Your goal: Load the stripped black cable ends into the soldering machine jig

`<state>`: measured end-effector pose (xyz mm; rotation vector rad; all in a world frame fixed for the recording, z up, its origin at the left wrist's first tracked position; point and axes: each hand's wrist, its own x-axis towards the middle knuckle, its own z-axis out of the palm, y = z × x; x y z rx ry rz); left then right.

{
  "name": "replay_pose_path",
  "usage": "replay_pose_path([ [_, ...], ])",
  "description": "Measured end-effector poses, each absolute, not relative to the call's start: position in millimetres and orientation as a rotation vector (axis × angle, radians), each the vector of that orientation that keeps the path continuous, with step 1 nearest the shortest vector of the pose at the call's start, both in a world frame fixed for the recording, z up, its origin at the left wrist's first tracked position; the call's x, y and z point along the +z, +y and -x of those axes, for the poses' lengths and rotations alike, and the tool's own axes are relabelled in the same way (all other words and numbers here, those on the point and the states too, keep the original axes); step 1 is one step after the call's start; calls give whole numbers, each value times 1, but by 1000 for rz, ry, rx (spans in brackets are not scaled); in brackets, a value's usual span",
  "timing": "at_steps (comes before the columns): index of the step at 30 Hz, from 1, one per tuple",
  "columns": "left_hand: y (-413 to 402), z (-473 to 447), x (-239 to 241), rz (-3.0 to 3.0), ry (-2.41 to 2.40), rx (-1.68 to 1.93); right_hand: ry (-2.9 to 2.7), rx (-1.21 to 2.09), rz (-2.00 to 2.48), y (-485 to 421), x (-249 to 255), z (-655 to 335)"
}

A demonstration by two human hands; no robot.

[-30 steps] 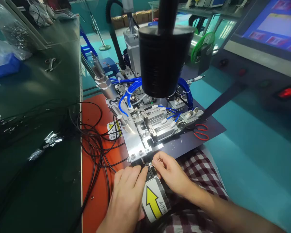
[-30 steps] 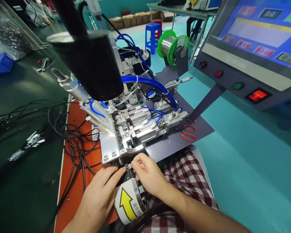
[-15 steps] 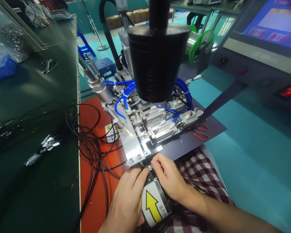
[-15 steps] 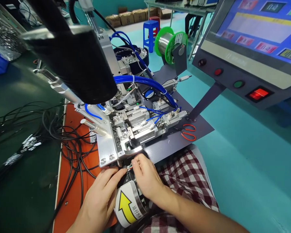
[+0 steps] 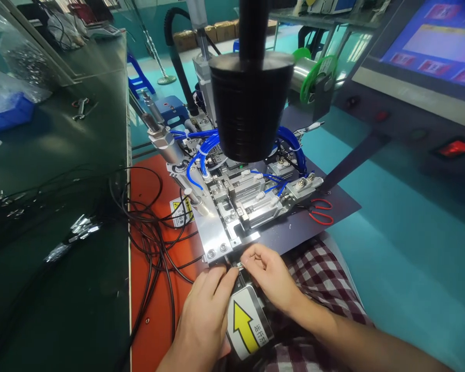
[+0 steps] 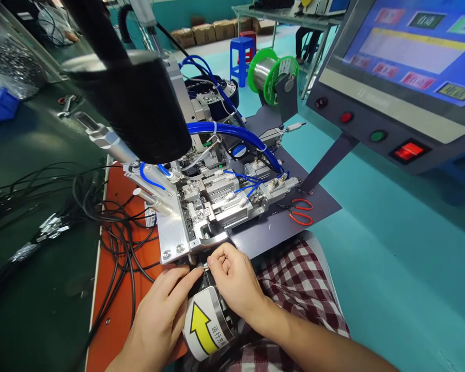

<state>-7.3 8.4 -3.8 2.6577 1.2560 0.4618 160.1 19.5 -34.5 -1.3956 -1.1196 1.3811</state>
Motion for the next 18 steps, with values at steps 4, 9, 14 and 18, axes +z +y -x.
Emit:
replay_pose_path([
  [4, 8, 9, -5, -2673, 1263, 445, -1174, 1313, 1440, 19, -32, -160],
  [9, 4, 8, -6, -2664, 1296, 320, -953, 1600, 1407, 23, -31, -160],
  [14, -3, 2, -7, -2568, 1409, 213, -896, 1694, 1349, 24, -37, -163],
  [18, -5, -1, -8, -2561, 1422, 248, -888, 1777, 1255, 26, -33, -167],
])
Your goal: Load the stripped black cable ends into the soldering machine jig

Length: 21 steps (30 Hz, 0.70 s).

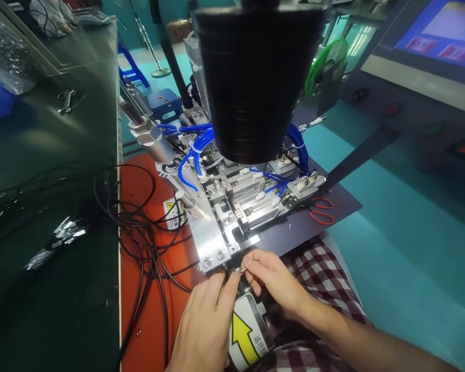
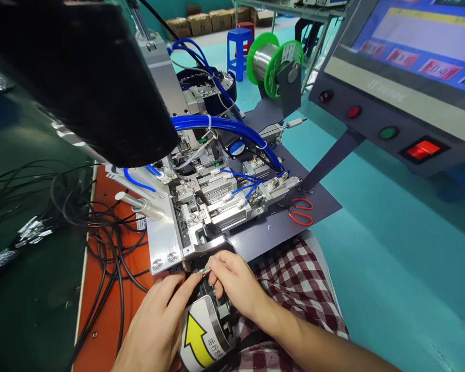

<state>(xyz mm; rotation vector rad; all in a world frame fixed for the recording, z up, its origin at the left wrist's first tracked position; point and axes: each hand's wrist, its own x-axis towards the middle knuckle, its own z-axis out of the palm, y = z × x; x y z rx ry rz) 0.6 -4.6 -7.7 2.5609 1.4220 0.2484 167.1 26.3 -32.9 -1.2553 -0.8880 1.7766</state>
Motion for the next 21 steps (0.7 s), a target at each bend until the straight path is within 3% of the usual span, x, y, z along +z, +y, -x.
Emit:
replay_pose_path([
  [6, -4, 1, -12, -2552, 1433, 290, -858, 1755, 1277, 27, -27, -165],
  [14, -3, 2, -16, -2556, 1445, 406, -716, 1988, 1150, 30, -35, -172],
  [21, -3, 3, -17, -2542, 1439, 380, -859, 1795, 1229, 27, -33, -168],
])
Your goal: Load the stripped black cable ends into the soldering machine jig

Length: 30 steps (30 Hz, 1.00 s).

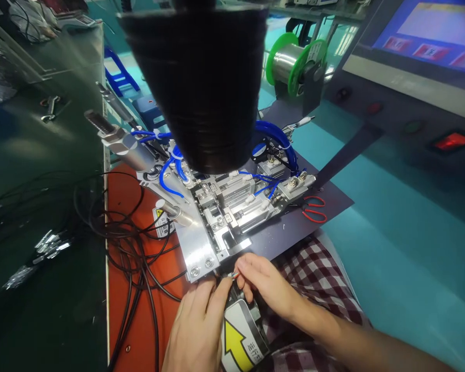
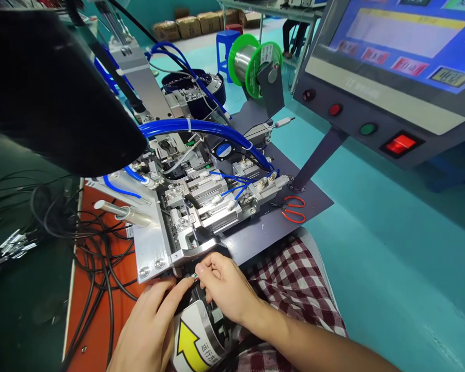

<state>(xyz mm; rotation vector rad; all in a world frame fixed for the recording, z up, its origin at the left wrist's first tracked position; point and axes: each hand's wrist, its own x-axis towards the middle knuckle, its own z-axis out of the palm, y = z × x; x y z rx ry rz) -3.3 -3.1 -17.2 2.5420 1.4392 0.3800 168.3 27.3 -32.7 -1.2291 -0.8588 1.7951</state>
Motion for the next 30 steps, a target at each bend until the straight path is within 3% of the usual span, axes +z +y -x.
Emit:
replay_pose_path([
  [13, 1, 19, 5, -2435, 1366, 549, -884, 1705, 1197, 23, -46, -162],
  [21, -31, 62, -15, -2710, 1648, 337, -920, 1703, 1162, 24, -43, -162],
  [30, 15, 81, 3, -2836, 1572, 373, -984, 1684, 1155, 24, -42, -162],
])
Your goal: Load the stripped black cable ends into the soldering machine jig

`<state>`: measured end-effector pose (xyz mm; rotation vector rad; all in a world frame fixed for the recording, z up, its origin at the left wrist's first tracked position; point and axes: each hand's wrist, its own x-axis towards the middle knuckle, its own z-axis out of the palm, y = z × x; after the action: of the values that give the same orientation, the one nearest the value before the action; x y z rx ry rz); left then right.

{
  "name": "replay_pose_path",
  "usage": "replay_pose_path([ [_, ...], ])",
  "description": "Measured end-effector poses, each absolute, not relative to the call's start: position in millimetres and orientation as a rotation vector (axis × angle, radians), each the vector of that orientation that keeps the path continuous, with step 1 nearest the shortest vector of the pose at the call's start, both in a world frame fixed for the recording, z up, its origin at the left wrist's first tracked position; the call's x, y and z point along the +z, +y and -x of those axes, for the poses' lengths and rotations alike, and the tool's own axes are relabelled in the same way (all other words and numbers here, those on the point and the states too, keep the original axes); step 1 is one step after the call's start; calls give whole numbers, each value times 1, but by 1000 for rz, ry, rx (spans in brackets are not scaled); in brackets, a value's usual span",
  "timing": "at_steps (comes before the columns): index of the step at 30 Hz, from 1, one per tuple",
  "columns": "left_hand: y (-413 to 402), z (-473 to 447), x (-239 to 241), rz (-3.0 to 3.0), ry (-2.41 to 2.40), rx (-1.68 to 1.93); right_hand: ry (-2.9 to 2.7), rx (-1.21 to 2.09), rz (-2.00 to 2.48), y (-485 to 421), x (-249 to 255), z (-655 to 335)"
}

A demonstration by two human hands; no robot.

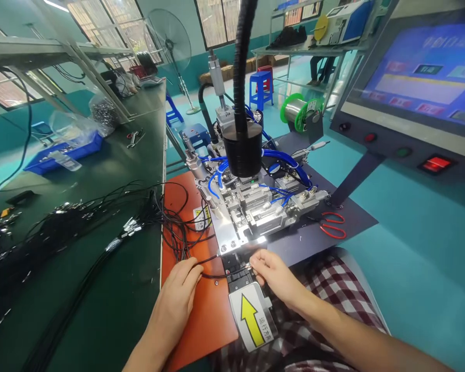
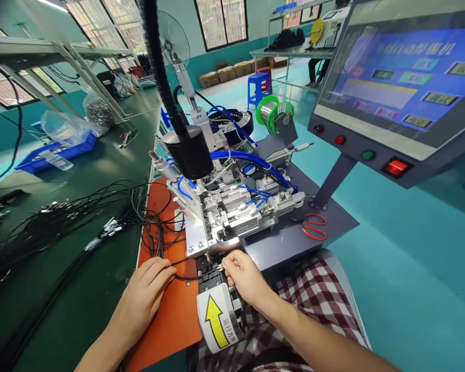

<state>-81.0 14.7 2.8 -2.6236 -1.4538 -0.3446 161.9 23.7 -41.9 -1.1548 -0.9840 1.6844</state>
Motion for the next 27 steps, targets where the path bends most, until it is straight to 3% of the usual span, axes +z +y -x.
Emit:
replay_pose_path([
  [5, 1, 96, -2, 2663, -1299, -345, -979, 1686, 1158, 24, -33, -162],
  [27, -37, 53, -16, 2488, -1404, -222, -942, 1709, 1219, 24, -31, -163],
])
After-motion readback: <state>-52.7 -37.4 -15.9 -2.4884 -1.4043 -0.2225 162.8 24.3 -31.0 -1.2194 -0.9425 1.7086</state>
